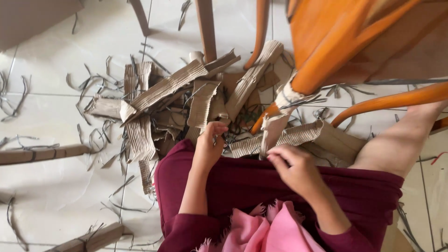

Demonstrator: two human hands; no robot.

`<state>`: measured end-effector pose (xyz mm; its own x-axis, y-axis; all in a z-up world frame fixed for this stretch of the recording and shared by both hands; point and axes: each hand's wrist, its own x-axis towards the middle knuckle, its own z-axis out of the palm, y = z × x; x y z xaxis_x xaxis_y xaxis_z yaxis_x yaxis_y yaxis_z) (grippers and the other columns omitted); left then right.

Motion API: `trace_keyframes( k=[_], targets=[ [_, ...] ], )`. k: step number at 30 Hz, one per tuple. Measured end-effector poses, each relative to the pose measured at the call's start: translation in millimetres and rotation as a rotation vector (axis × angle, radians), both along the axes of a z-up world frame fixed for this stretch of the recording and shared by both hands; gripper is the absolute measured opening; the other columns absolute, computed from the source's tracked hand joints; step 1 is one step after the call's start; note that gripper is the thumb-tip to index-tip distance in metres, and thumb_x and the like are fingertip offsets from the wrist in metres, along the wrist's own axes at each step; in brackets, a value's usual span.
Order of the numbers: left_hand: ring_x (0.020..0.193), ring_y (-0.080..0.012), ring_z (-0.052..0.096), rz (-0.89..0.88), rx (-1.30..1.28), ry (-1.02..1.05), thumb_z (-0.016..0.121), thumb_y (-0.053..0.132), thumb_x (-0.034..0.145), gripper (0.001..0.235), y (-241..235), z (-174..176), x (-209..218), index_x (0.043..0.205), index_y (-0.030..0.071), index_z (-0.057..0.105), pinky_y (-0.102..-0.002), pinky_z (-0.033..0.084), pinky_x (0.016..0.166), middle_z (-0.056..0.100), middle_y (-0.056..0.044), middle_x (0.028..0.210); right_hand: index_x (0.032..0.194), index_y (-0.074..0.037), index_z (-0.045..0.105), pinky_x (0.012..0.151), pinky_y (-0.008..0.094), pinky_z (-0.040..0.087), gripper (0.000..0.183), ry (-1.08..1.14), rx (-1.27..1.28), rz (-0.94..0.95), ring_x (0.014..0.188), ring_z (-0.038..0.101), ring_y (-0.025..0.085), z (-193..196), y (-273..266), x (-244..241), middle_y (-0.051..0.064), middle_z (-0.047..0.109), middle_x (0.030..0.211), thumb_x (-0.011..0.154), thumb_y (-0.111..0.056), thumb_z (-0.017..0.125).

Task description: Wrapping a wooden chair leg with corrugated cardboard and securing it with plastic ties for protection.

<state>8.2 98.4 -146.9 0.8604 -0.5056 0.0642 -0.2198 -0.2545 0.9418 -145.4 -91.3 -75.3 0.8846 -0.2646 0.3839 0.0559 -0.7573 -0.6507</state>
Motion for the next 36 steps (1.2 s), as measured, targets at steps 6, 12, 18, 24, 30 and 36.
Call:
trace_keyframes(
  k=[6, 12, 18, 24, 30, 36],
  targets=[
    [0.101, -0.0364, 0.074, -0.227, 0.513, 0.045, 0.054, 0.008, 0.091, 0.034, 0, -99, -1, 0.118, 0.022, 0.069, -0.053, 0.058, 0.089, 0.077, -0.009, 0.107, 0.109, -0.005, 0.07, 0.084, 0.049, 0.062, 0.018, 0.3, 0.067, 0.153, 0.104, 0.07, 0.04, -58, 48, 18, 0.018, 0.07, 0.122, 0.093, -0.001, 0.064],
    [0.107, -0.0361, 0.071, -0.446, 0.957, -0.113, 0.048, 0.022, 0.087, 0.045, -14, -142, -12, 0.126, 0.03, 0.069, -0.051, 0.055, 0.087, 0.068, -0.007, 0.125, 0.124, -0.012, 0.069, 0.085, 0.045, 0.063, 0.033, 0.463, 0.23, -0.036, 0.109, 0.069, 0.04, -168, 51, 52, 0.018, 0.07, 0.12, 0.093, -0.004, 0.066],
    [0.119, -0.0392, 0.067, -0.532, 1.035, 0.079, 0.042, 0.03, 0.089, 0.051, -19, -175, -5, 0.134, 0.016, 0.062, -0.054, 0.05, 0.096, 0.066, -0.011, 0.135, 0.134, -0.024, 0.068, 0.092, 0.047, 0.058, 0.041, 0.465, 0.263, -0.167, 0.111, 0.067, 0.039, -240, 50, 90, 0.019, 0.067, 0.122, 0.094, -0.024, 0.07],
    [0.108, -0.043, 0.071, -0.41, 0.893, 0.203, 0.047, 0.033, 0.091, 0.051, -13, -144, 8, 0.133, 0.005, 0.049, -0.057, 0.055, 0.089, 0.071, -0.023, 0.118, 0.136, -0.003, 0.064, 0.109, 0.052, 0.048, 0.049, 0.584, 0.291, -0.189, 0.13, 0.057, 0.044, -265, 37, 91, 0.026, 0.056, 0.139, 0.098, -0.034, 0.066],
    [0.113, -0.0429, 0.068, -0.191, 0.334, 0.462, 0.048, 0.046, 0.104, 0.061, -1, -89, 21, 0.147, 0.002, 0.049, -0.057, 0.055, 0.095, 0.069, -0.029, 0.12, 0.123, -0.005, 0.073, 0.081, 0.042, 0.06, 0.028, 0.145, 0.278, -0.024, 0.091, 0.075, 0.033, -151, 59, 67, 0.015, 0.069, 0.125, 0.095, -0.006, 0.067],
    [0.1, -0.018, 0.069, -0.093, -0.419, 0.834, 0.057, 0.018, 0.105, 0.042, 8, -47, 16, 0.14, -0.004, 0.058, -0.039, 0.056, 0.096, 0.071, -0.013, 0.106, 0.107, -0.013, 0.082, 0.086, 0.037, 0.06, 0.022, 0.042, 0.174, 0.035, 0.1, 0.076, 0.025, -113, 67, 26, 0.003, 0.078, 0.108, 0.088, -0.004, 0.075]
  ],
)
